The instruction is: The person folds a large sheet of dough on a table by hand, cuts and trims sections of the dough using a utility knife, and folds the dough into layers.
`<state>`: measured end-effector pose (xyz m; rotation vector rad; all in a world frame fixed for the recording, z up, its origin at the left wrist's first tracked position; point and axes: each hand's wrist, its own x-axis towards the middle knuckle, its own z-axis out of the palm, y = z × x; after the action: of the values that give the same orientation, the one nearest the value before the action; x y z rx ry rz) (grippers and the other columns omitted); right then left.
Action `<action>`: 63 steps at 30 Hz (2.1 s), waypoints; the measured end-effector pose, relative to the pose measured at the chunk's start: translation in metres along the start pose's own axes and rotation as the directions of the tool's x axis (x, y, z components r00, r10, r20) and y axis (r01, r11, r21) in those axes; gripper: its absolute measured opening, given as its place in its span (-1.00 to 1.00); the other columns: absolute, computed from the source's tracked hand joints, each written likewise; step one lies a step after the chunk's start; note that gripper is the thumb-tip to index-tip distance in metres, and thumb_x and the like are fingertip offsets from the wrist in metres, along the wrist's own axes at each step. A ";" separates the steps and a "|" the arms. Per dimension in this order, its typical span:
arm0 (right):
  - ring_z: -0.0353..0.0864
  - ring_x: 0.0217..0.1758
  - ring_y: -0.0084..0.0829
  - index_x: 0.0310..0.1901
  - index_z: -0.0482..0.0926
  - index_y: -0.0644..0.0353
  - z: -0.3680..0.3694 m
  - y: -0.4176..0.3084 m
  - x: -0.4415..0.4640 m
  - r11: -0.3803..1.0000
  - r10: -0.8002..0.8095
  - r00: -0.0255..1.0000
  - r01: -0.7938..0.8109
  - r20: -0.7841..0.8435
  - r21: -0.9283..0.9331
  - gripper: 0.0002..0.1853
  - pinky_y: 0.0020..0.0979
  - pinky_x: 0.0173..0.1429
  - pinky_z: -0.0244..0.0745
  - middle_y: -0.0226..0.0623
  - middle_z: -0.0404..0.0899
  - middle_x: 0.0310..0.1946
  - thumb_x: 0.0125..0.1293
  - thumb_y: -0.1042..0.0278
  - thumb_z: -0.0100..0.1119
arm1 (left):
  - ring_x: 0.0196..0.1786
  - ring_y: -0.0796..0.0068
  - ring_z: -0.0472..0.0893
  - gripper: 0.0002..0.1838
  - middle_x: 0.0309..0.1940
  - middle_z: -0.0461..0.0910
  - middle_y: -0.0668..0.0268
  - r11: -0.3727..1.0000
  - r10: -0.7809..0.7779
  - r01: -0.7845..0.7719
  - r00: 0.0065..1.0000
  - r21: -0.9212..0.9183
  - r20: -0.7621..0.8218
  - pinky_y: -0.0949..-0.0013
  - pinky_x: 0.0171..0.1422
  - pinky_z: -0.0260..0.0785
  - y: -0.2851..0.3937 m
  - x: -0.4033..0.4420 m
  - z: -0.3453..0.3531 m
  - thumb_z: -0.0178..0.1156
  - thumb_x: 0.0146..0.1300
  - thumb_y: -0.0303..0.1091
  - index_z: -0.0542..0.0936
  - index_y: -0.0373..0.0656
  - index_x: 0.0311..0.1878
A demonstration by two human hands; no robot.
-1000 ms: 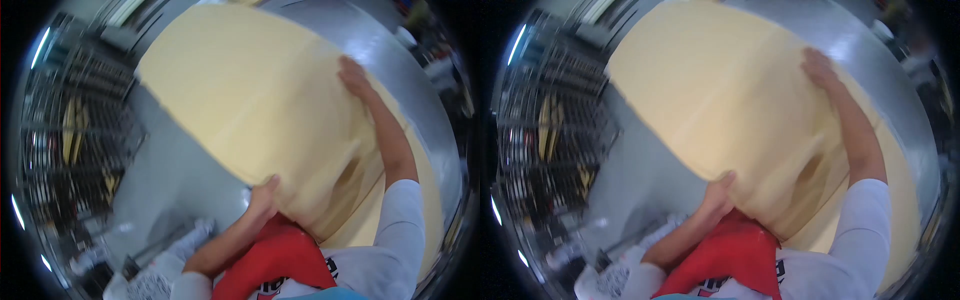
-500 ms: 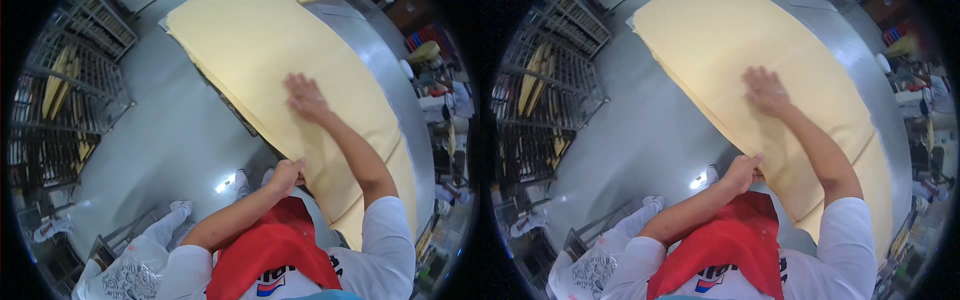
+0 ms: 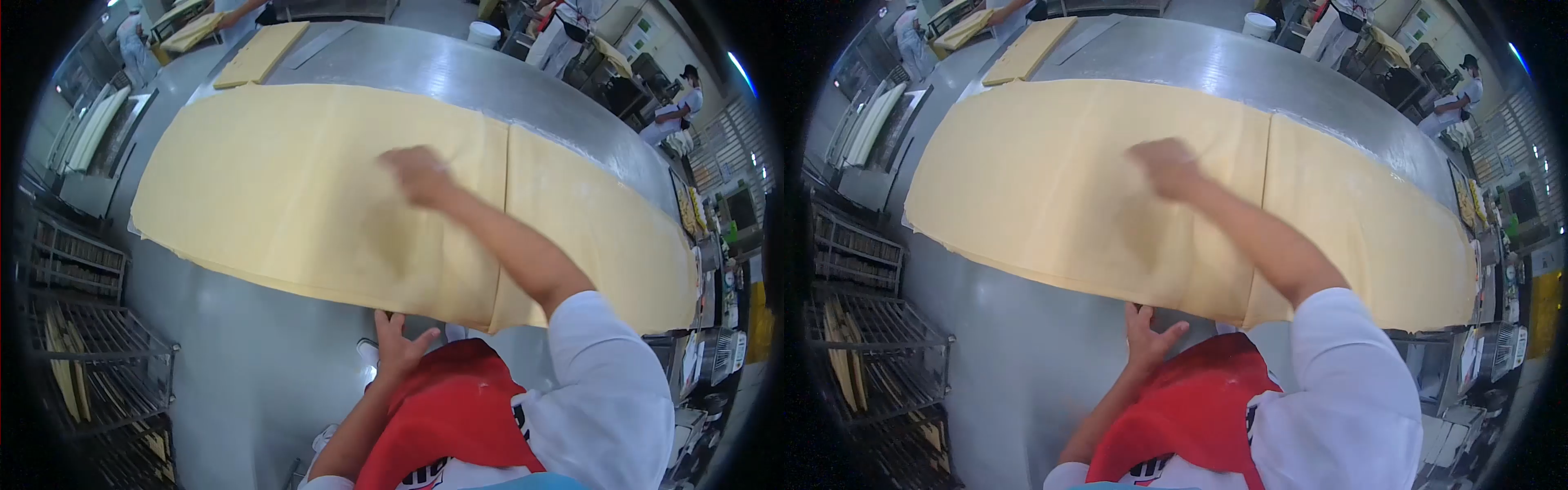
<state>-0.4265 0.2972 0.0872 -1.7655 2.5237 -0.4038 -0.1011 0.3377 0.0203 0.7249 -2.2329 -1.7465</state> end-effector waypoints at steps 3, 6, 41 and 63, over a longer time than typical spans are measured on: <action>0.53 0.33 0.04 0.32 0.55 0.03 -0.015 0.150 -0.049 0.850 0.508 0.837 -0.526 -0.204 -0.040 -0.48 -0.05 0.42 0.42 -0.09 0.60 0.26 0.30 0.34 0.06 | 0.20 0.05 0.47 -0.36 0.13 0.45 0.07 0.956 0.253 -0.184 0.913 0.230 -0.319 0.07 0.37 0.27 -0.007 -0.003 0.041 0.58 0.06 -0.14 0.60 -0.25 0.17; 0.54 0.30 0.08 0.26 0.59 0.04 -0.033 0.252 -0.076 0.782 0.541 0.797 -0.594 -0.269 -0.189 -0.52 -0.04 0.37 0.42 -0.05 0.59 0.25 0.34 0.13 0.10 | 0.27 0.03 0.44 -0.51 0.19 0.47 0.06 0.904 0.304 -0.131 0.867 0.408 -0.396 0.07 0.42 0.28 0.000 0.010 0.059 0.46 0.26 -0.18 0.59 -0.22 0.16; 0.58 0.29 -0.14 0.08 0.68 0.03 -0.072 0.363 -0.124 0.911 0.412 0.910 -0.412 0.053 -0.011 -0.56 0.00 0.45 0.32 -0.23 0.67 0.13 0.39 -0.08 0.08 | 0.26 0.14 0.64 -0.52 0.26 0.58 0.08 0.296 -0.574 0.250 0.818 -0.922 0.037 0.06 0.37 0.54 0.066 0.024 0.172 0.25 0.41 -0.44 0.44 -0.30 0.35; 0.69 0.03 0.03 -0.07 0.73 0.26 -0.145 0.489 0.098 0.969 0.179 0.961 -0.135 0.212 -0.208 -0.49 -0.03 0.16 0.56 0.01 0.72 -0.10 0.19 -0.07 0.36 | 0.34 0.00 0.56 -0.41 0.32 0.49 -0.04 0.142 -0.461 0.226 0.877 -0.964 0.137 -0.04 0.47 0.45 0.143 0.149 0.201 0.21 0.35 -0.58 0.32 -0.36 0.43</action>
<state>-0.9359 0.3905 0.1261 -1.5437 2.5815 0.0505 -0.3550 0.4581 0.0832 0.9935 -0.3922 -2.5911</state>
